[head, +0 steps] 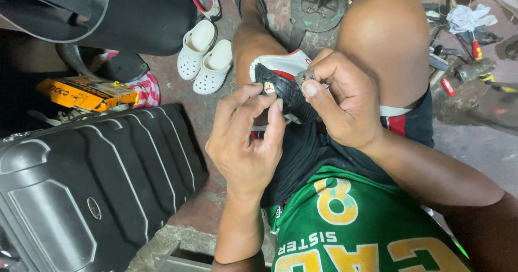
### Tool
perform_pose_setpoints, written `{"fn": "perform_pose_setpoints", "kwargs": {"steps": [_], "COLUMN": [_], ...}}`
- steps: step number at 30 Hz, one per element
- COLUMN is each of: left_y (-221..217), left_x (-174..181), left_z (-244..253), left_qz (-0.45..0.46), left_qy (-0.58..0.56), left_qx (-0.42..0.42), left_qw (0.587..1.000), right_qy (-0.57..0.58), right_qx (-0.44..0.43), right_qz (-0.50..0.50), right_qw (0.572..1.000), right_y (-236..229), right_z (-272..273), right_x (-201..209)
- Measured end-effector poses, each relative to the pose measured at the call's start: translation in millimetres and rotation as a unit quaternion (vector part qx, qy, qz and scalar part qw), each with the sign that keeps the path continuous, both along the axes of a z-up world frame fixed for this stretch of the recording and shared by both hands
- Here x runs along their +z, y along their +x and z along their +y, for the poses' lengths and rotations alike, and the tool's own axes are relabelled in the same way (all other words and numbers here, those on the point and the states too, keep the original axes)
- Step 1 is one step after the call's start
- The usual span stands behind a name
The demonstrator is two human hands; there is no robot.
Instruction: The person is repairing a white and red sneaker by hand. They use a metal tool to scrape the heel area and then use a needle and thread to stitch the damaged section. The person works on the shoe while sitting on the floor.
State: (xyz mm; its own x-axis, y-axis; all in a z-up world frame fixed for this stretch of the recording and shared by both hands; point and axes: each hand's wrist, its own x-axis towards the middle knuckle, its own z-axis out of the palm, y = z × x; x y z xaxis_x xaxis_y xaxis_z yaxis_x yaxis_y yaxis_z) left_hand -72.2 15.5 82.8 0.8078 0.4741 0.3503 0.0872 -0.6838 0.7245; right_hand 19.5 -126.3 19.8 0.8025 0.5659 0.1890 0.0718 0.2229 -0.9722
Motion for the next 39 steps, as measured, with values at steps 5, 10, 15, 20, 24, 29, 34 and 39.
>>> {"fn": "perform_pose_setpoints", "kwargs": {"steps": [5, 10, 15, 20, 24, 29, 34, 39], "left_y": [-2, 6, 5, 4, 9, 17, 10, -1], "left_x": [13, -5, -24, -53, -80, -104, -112, -121], "left_z": [6, 12, 18, 16, 8, 9, 14, 15], "left_qz": [0.048, 0.01, -0.062, -0.132, -0.205, -0.266, -0.262, -0.247], "left_qy": [0.118, 0.204, 0.136, 0.187, 0.164, 0.22, 0.258, 0.261], "left_qx": [-0.048, -0.111, -0.138, -0.119, -0.1, -0.104, -0.125, -0.128], "left_qw": [0.991, 0.973, 0.979, 0.966, 0.96, 0.933, 0.922, 0.924], "right_qy": [-0.023, -0.035, -0.074, -0.094, -0.11, -0.104, -0.068, -0.072], "right_qx": [-0.01, -0.032, -0.073, -0.087, -0.101, -0.107, -0.091, -0.095], "right_qz": [-0.044, -0.061, -0.144, -0.166, -0.174, -0.142, -0.124, -0.128], "right_qw": [0.999, 0.997, 0.984, 0.978, 0.973, 0.979, 0.986, 0.985], "right_y": [-1, 0, -2, -4, -6, -8, -8, -11], "right_z": [2, 4, 4, 6, 7, 8, 10, 13], "right_x": [1, 1, 5, 5, 5, 1, -6, -13]}}
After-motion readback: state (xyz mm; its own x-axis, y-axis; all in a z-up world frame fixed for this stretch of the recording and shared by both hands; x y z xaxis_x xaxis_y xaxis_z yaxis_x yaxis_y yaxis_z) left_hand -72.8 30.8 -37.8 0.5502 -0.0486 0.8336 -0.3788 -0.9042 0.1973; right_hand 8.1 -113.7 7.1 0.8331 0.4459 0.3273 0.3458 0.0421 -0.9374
